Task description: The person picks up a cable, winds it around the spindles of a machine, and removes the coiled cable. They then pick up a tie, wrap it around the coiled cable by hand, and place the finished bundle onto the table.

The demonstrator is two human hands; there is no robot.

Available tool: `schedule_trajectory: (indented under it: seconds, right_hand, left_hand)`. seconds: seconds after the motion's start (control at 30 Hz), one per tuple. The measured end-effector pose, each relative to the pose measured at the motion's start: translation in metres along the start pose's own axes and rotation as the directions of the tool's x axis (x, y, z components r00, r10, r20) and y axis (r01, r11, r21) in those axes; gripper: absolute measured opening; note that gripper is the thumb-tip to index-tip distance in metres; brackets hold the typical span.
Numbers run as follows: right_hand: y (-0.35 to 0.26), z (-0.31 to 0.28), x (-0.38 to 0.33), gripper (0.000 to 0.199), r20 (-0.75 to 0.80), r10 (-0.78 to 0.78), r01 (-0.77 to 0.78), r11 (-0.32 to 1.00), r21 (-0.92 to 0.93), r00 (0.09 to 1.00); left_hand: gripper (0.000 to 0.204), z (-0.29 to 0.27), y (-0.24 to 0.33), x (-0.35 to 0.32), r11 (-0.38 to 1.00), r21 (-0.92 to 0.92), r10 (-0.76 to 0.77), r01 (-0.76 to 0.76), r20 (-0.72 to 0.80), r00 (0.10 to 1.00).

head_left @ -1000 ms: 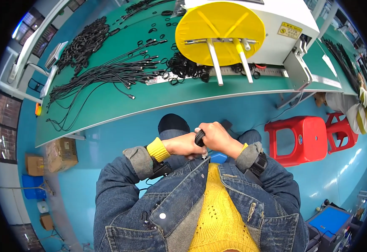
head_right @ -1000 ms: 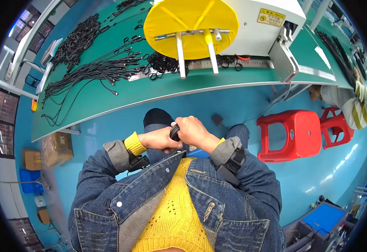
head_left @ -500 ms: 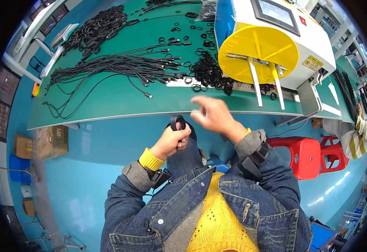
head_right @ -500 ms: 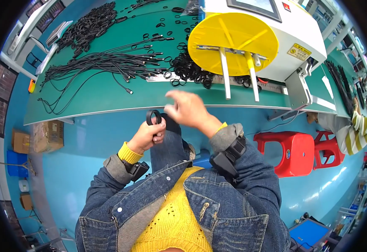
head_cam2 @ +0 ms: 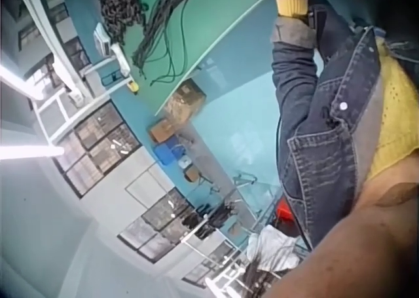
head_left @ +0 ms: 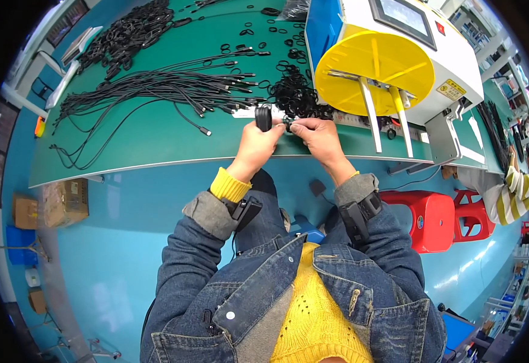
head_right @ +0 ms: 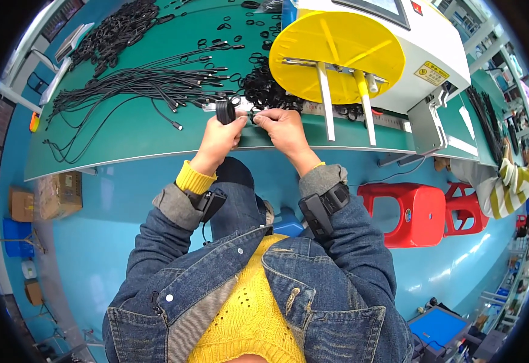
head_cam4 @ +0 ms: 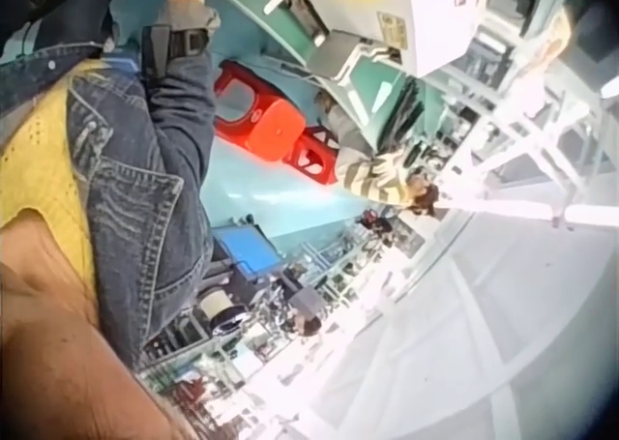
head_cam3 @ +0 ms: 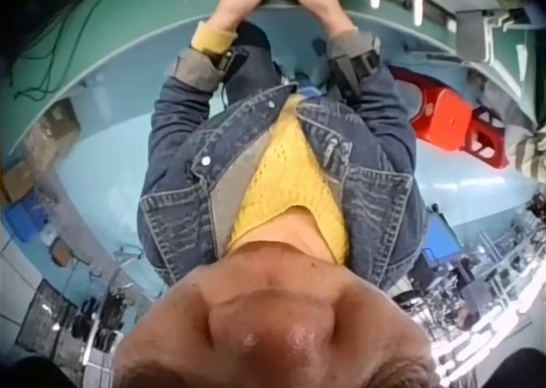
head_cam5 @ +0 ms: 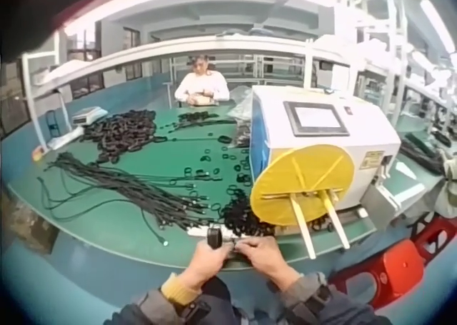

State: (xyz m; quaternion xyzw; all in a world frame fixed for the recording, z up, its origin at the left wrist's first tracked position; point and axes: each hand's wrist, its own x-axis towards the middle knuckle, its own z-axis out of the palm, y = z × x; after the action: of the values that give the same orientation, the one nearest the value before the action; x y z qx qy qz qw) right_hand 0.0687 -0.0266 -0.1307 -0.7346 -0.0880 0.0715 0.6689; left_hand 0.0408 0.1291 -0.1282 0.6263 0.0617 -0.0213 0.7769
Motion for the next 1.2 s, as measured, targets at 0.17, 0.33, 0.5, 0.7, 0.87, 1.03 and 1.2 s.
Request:
schedule_trajectory:
  seconds: [0.17, 0.33, 0.5, 0.7, 0.87, 1.03, 1.2]
  right_hand:
    - [0.003, -0.011, 0.000, 0.016, 0.031, -0.032, 0.035, 0.996, -0.077, 0.999]
    - [-0.002, -0.020, -0.009, 0.016, -0.065, 0.143, -0.114, 0.940, 0.323, 0.988]
    - [0.000, -0.034, -0.021, 0.019, -0.023, 0.195, -0.158, 0.851, 0.502, 0.980]
    - [0.002, -0.053, -0.026, 0.019, -0.066, 0.232, -0.156, 0.814, 0.560, 0.971]
    - [-0.002, -0.044, -0.021, 0.016, 0.008, 0.249, -0.216, 0.824, 0.524, 0.968]
    - [-0.006, -0.048, -0.022, 0.012, 0.022, 0.228, -0.203, 0.817, 0.539, 0.973]
    - [-0.005, -0.056, -0.029, 0.016, -0.016, 0.234, -0.178, 0.778, 0.603, 0.972]
  left_hand:
    - [0.017, 0.011, -0.006, 0.020, 0.910, 0.408, 0.071, -0.076, 0.028, 0.997]
    - [0.018, 0.010, -0.009, 0.026, 0.774, 0.615, 0.185, -0.151, 0.009, 0.983]
    - [0.020, 0.018, -0.002, 0.023, 0.713, 0.654, 0.233, -0.252, 0.118, 0.965]
    - [0.023, 0.018, 0.005, 0.032, 0.668, 0.709, 0.255, -0.227, 0.069, 0.964]
    - [0.019, 0.039, 0.000, 0.026, 0.754, 0.509, 0.303, -0.414, 0.290, 0.908]
    - [0.017, 0.035, 0.009, 0.025, 0.790, 0.574, 0.084, -0.215, 0.246, 0.966]
    - [0.016, 0.019, 0.004, 0.034, 0.665, 0.711, 0.207, -0.226, 0.115, 0.972]
